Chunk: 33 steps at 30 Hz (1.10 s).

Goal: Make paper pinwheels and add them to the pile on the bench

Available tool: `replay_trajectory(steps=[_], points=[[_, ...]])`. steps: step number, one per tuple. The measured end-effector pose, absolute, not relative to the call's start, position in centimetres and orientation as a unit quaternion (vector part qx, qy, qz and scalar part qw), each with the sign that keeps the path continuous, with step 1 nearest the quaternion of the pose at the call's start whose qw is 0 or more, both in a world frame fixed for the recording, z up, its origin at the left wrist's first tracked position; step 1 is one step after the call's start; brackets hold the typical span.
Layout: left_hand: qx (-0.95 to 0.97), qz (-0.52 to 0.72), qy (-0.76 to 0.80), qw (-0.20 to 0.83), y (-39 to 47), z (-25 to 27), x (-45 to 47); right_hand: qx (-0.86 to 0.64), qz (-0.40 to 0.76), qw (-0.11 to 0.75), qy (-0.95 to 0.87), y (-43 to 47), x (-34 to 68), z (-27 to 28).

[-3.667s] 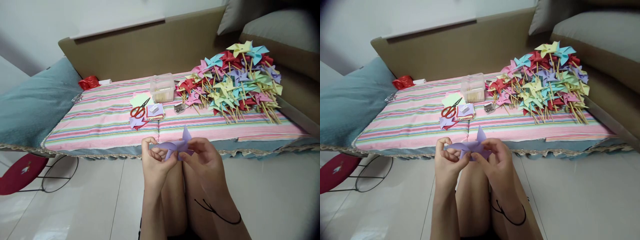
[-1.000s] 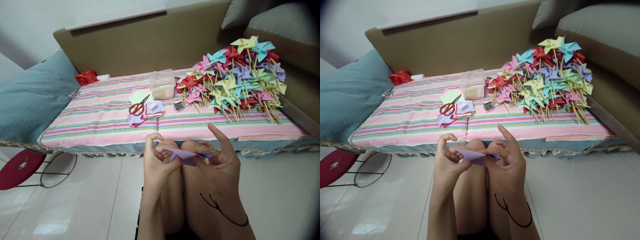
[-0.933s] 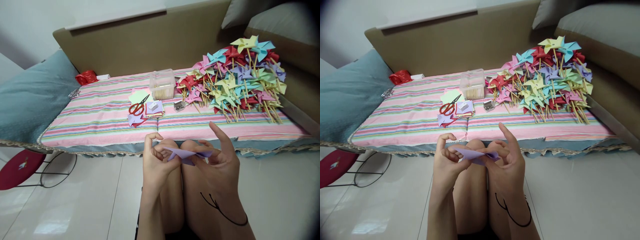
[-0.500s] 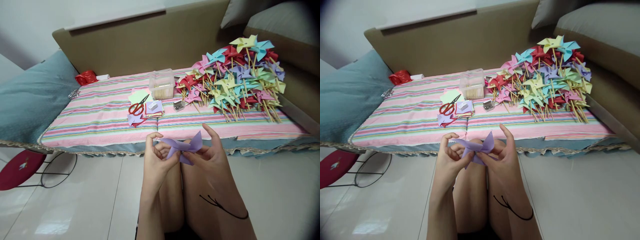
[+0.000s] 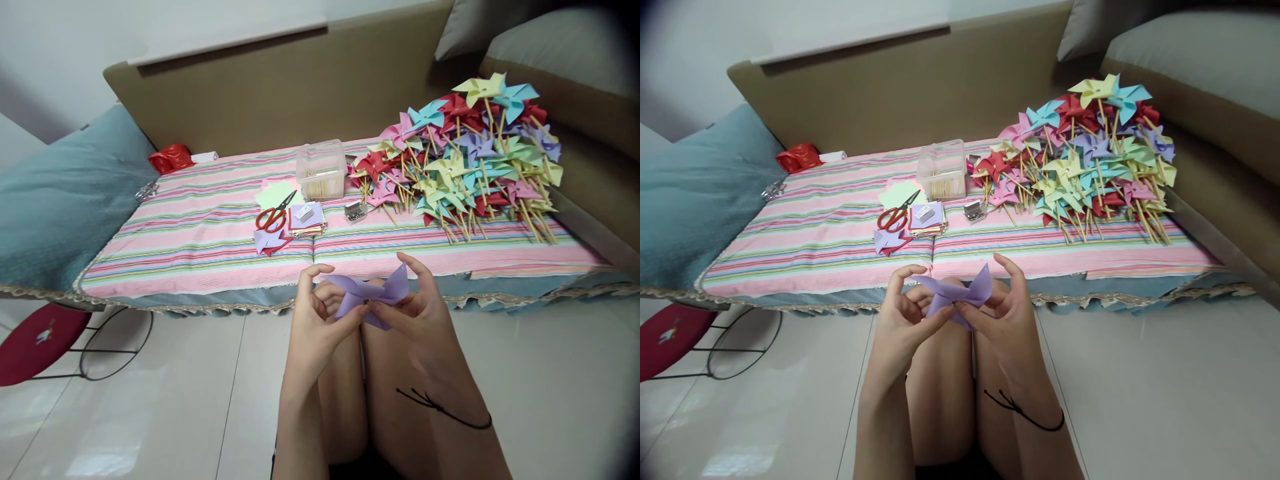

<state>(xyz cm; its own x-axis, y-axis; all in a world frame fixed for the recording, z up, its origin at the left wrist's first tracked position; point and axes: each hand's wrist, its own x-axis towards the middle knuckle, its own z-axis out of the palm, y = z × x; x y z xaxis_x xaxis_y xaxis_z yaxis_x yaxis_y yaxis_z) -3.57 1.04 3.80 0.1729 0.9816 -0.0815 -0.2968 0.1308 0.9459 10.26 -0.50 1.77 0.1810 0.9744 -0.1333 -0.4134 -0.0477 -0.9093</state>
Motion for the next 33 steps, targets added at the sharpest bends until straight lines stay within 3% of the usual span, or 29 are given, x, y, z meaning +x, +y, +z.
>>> replay_trajectory(steps=[11,20,33], points=[[0.39,0.533,0.432,0.614,1.4,3.2,-3.4,-0.458,0.581,0.591,-0.321,-0.4,10.4,1.7],[0.375,0.524,0.436,0.628,1.8,2.6,-3.0,-0.499,0.522,0.604,-0.338,0.0,10.0,1.2],[0.322,0.528,0.439,0.651,2.8,0.6,-3.4,-0.48,0.612,0.555,-0.296,1.6,11.4,-0.7]])
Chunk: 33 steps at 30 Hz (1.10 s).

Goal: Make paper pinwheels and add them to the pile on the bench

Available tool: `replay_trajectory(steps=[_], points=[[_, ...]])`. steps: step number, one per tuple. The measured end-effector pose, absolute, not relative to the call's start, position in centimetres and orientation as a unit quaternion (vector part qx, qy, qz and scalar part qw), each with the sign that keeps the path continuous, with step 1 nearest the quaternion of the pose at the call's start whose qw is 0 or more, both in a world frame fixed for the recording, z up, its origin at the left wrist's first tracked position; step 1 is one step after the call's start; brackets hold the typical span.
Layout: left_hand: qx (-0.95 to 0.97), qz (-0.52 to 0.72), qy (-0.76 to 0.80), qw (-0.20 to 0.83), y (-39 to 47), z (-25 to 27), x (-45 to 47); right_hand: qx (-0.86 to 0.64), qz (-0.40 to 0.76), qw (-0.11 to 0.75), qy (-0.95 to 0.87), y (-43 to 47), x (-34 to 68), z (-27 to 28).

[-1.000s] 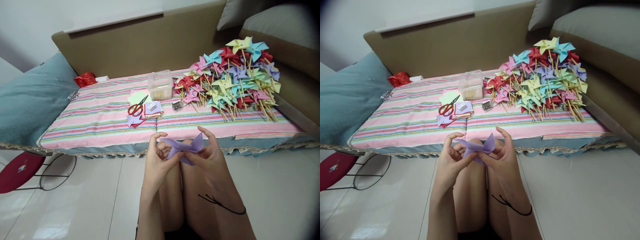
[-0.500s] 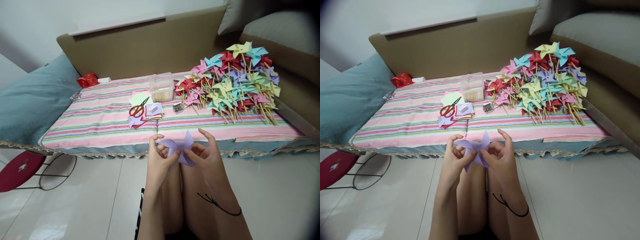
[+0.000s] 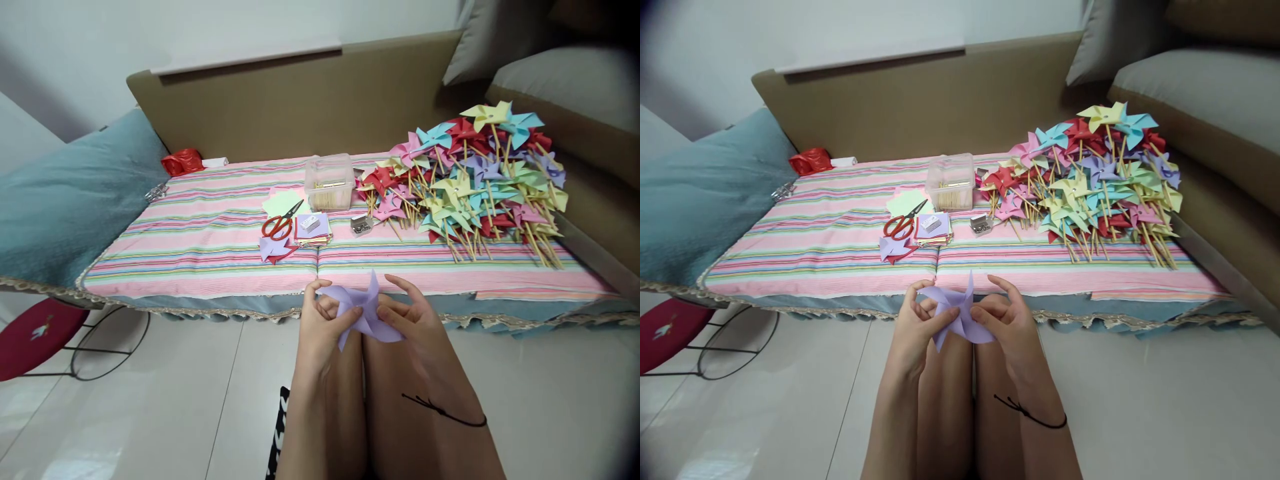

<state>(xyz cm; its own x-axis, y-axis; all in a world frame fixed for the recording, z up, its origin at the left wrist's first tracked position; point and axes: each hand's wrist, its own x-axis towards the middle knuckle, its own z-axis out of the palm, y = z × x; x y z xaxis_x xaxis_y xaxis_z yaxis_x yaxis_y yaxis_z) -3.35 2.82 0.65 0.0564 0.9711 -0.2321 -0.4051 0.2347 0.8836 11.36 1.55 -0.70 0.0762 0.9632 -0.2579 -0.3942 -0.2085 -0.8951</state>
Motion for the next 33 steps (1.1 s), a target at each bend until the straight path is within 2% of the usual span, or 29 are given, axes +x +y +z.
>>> replay_trajectory(steps=[12,21,25,29,33], points=[[0.322,0.534,0.445,0.643,4.2,-1.0,-4.0,-0.485,0.617,0.535,-0.313,2.8,11.0,-2.0],[0.317,0.492,0.433,0.686,6.1,-2.3,-4.7,-0.499,0.613,0.524,-0.316,5.0,10.4,-3.7],[0.291,0.52,0.469,0.652,7.1,-3.0,-4.9,-0.499,0.632,0.508,-0.306,6.6,10.8,-3.7],[0.244,0.559,0.511,0.606,8.3,-4.6,-5.7,-0.535,0.562,0.522,-0.354,11.1,12.3,-3.4],[0.227,0.576,0.529,0.581,9.3,-6.2,-6.6,-0.543,0.442,0.529,-0.479,20.0,13.5,-1.1]])
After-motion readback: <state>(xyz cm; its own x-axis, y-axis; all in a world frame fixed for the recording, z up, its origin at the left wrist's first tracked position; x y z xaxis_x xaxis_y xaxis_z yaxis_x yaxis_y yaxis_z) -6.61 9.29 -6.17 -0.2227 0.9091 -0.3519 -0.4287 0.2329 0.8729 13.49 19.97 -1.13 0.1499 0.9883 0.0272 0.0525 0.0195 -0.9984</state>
